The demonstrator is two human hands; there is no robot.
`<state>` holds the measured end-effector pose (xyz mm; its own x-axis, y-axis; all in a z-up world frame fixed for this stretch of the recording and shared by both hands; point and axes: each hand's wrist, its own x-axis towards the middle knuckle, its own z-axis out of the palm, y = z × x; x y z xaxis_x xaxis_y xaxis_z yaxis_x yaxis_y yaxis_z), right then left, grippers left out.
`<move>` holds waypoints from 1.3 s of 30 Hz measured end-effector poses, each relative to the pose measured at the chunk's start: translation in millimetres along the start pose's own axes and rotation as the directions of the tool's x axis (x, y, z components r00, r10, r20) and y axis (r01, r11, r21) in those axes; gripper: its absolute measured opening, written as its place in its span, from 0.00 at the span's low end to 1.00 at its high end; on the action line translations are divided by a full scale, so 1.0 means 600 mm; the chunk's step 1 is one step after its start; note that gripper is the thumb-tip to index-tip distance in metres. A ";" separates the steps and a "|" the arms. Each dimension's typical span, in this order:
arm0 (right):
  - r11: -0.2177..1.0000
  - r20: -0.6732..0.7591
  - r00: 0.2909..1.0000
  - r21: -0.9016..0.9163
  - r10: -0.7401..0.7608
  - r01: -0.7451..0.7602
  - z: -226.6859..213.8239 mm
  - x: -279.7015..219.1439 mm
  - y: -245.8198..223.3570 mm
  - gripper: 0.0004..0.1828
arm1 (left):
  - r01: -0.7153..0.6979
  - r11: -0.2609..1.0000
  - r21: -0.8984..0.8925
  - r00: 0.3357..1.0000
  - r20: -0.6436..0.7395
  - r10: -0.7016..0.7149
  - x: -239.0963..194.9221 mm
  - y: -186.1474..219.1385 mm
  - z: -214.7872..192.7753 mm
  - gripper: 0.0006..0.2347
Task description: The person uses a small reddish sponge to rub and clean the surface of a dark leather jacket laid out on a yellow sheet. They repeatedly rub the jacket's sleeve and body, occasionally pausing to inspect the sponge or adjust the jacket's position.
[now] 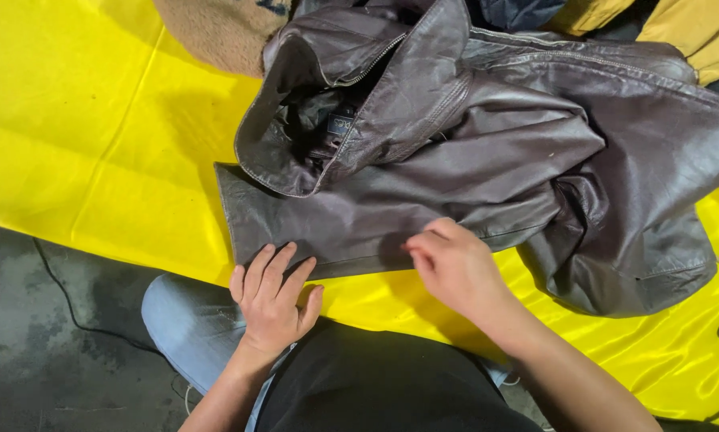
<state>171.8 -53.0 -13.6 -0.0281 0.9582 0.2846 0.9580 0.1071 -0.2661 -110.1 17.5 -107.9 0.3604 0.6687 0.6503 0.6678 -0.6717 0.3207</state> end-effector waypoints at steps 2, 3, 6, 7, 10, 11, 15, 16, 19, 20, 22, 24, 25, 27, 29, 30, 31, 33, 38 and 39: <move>0.999 -0.007 0.999 -0.015 0.044 -0.045 -0.014 -0.001 0.005 0.04 | -0.002 1.000 0.002 1.000 -0.028 0.002 0.004 -0.001 0.001 0.13; 0.998 -0.008 0.998 -0.006 0.055 -0.055 -0.021 0.002 -0.005 0.03 | -0.003 1.000 0.002 1.000 -0.022 0.003 0.005 -0.001 0.000 0.13; 0.998 -0.011 0.999 0.050 0.032 -0.031 -0.016 0.022 -0.042 0.04 | -0.009 1.000 0.000 1.000 -0.012 0.009 0.006 0.000 -0.005 0.13; 0.996 -0.014 1.000 0.093 -0.003 0.004 -0.011 0.032 -0.056 0.04 | -0.013 1.000 -0.005 1.000 -0.009 0.013 0.007 0.001 -0.006 0.13; 0.991 0.181 0.983 0.119 0.037 -0.060 0.010 0.045 -0.064 0.05 | -0.023 1.000 -0.001 1.000 -0.009 0.023 0.008 -0.001 -0.003 0.14; 0.991 0.179 0.983 0.118 0.038 -0.060 0.003 0.043 -0.057 0.05 | -0.025 1.000 -0.001 1.000 -0.011 0.025 0.024 0.005 -0.019 0.14; 0.992 0.136 0.991 0.121 0.001 -0.018 -0.031 0.025 -0.024 0.05 | -0.109 0.994 -0.003 0.994 -0.009 0.109 0.058 0.017 -0.045 0.15; 0.995 0.136 0.990 0.084 0.033 -0.045 -0.042 0.017 -0.013 0.06 | -0.113 0.994 0.000 0.993 -0.024 0.113 0.059 0.017 -0.043 0.15; 0.992 0.152 0.983 0.058 0.101 -0.111 -0.058 0.005 -0.005 0.05 | -0.114 0.993 0.006 0.993 -0.026 0.114 0.058 0.018 -0.042 0.15; 0.992 0.149 0.983 0.057 0.107 -0.117 -0.058 0.014 -0.016 0.05 | -0.119 0.993 0.002 0.993 -0.025 0.119 0.060 0.018 -0.039 0.15; 0.991 0.052 0.998 0.128 0.037 -0.043 -0.057 0.027 -0.039 0.08 | -0.112 0.993 0.025 0.992 -0.048 0.113 0.059 0.021 -0.036 0.15; 0.990 0.108 0.994 0.137 0.012 -0.027 -0.049 0.042 -0.067 0.07 | -0.125 0.991 0.038 0.991 -0.036 0.126 0.057 0.024 -0.039 0.15; 0.989 0.166 0.986 0.146 -0.025 0.001 -0.046 0.052 -0.080 0.07 | -0.129 0.990 0.057 0.991 -0.031 0.131 0.059 0.025 -0.039 0.16; 0.993 0.133 0.991 0.118 -0.024 0.008 -0.026 0.043 -0.071 0.04 | -0.126 0.990 0.058 0.991 -0.027 0.128 0.055 0.025 -0.037 0.16; 0.995 0.102 0.994 0.092 -0.034 0.024 -0.020 0.033 -0.050 0.03 | -0.117 0.991 0.067 0.993 -0.027 0.119 0.056 0.026 -0.036 0.15; 0.997 0.108 0.994 0.071 -0.001 -0.007 -0.023 0.026 -0.035 0.04 | -0.122 0.991 0.054 0.992 -0.024 0.124 0.058 0.025 -0.036 0.15; 0.998 0.119 0.993 0.056 0.026 -0.033 -0.024 0.019 -0.023 0.06 | -0.121 0.991 0.048 0.992 -0.018 0.122 0.056 0.024 -0.041 0.15; 0.997 0.121 0.991 0.046 0.062 -0.068 -0.042 0.009 -0.008 0.06 | -0.127 0.991 0.045 0.992 -0.019 0.128 0.061 0.024 -0.045 0.16; 0.993 -0.006 0.995 0.053 0.102 -0.102 -0.044 -0.001 -0.007 0.05 | -0.123 0.992 0.036 0.992 -0.025 0.124 0.040 0.014 -0.027 0.14; 0.995 -0.107 0.991 0.065 0.076 -0.069 -0.022 -0.005 -0.002 0.06 | -0.086 0.996 0.018 0.995 -0.054 0.087 0.023 0.006 -0.011 0.15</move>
<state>174.6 -59.4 -1.8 0.0754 0.9298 0.3602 0.9370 0.0575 -0.3446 -106.9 22.2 -93.4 0.3814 0.5893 0.7122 0.6457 -0.7212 0.2509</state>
